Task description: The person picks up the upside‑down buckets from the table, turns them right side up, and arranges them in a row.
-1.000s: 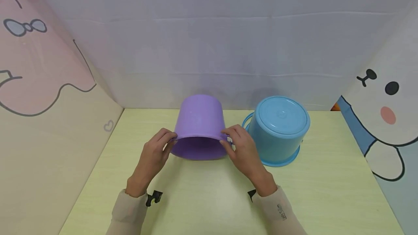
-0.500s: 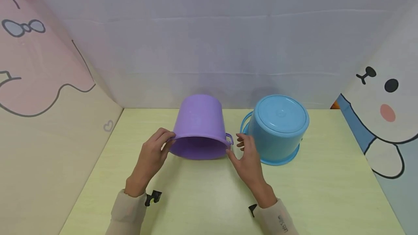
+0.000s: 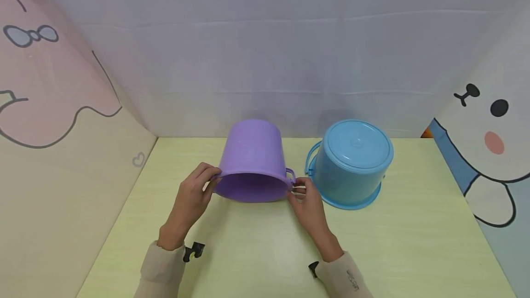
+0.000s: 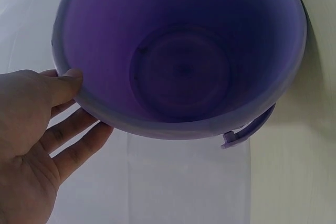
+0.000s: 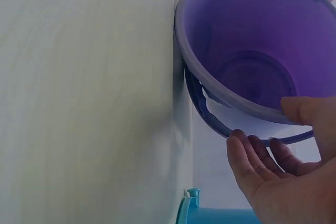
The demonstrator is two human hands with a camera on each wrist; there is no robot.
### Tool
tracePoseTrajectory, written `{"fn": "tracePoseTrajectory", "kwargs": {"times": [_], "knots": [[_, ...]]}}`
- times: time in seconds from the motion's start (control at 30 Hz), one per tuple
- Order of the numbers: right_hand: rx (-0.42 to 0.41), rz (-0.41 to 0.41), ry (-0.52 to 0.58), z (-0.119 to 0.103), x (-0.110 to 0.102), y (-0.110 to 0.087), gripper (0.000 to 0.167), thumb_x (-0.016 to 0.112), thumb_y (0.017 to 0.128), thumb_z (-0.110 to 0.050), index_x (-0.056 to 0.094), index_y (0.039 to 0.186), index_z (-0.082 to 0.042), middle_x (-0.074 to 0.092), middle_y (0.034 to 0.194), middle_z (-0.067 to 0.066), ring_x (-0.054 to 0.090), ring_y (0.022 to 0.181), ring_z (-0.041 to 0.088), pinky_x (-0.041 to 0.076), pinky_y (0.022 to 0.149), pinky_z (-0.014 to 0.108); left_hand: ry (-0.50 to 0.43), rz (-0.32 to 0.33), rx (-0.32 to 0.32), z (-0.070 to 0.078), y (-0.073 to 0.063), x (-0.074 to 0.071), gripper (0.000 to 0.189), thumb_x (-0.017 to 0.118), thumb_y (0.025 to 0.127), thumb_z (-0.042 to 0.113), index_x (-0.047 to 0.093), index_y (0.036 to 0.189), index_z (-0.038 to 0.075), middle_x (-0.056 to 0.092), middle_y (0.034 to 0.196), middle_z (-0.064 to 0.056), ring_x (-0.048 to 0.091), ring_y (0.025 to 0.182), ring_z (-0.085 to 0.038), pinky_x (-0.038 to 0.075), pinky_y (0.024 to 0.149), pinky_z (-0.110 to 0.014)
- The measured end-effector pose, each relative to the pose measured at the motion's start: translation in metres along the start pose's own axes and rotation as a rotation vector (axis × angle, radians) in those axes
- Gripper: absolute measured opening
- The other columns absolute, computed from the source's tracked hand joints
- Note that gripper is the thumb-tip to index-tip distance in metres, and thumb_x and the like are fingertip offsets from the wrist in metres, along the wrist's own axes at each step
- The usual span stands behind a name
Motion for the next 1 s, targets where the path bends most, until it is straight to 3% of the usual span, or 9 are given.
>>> {"fn": "tracePoseTrajectory", "kwargs": {"times": [0.17, 0.53, 1.0], "knots": [[0.04, -0.011, 0.047, 0.004, 0.004, 0.001, 0.031, 0.07, 0.099, 0.003, 0.057, 0.126, 0.01, 0.065, 0.124, 0.029, 0.071, 0.112, 0.043, 0.062, 0.09, 0.029, -0.01, 0.001, -0.009, 0.0, -0.001, 0.001, 0.024, 0.08, 0.086, -0.012, 0.072, 0.103, 0.002, 0.066, 0.099, -0.007, 0.067, 0.085, -0.021, 0.06, 0.065, -0.034], [0.031, 0.002, 0.091, 0.002, 0.006, 0.003, 0.017, 0.065, 0.099, 0.009, 0.061, 0.116, 0.01, 0.067, 0.115, 0.027, 0.072, 0.105, 0.042, 0.059, 0.083, 0.018, -0.049, 0.012, -0.042, -0.004, -0.003, 0.0, 0.025, 0.081, 0.085, -0.014, 0.072, 0.103, 0.0, 0.066, 0.098, -0.007, 0.07, 0.086, -0.021, 0.062, 0.07, -0.035], [-0.031, 0.069, 0.1, -0.01, -0.002, 0.004, 0.017, 0.066, 0.097, 0.013, 0.062, 0.113, 0.011, 0.068, 0.105, 0.024, 0.07, 0.096, 0.019, 0.057, 0.079, 0.015, -0.16, 0.009, -0.133, -0.015, -0.006, 0.001, 0.025, 0.079, 0.087, -0.012, 0.071, 0.107, 0.001, 0.065, 0.101, -0.007, 0.07, 0.088, -0.02, 0.063, 0.074, -0.033]]}}
Point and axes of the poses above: each hand's wrist, its own y-axis towards the middle knuckle, its own x-axis out of the palm, z = x × y, the point moved 7 cm from there along y, towards the middle knuckle
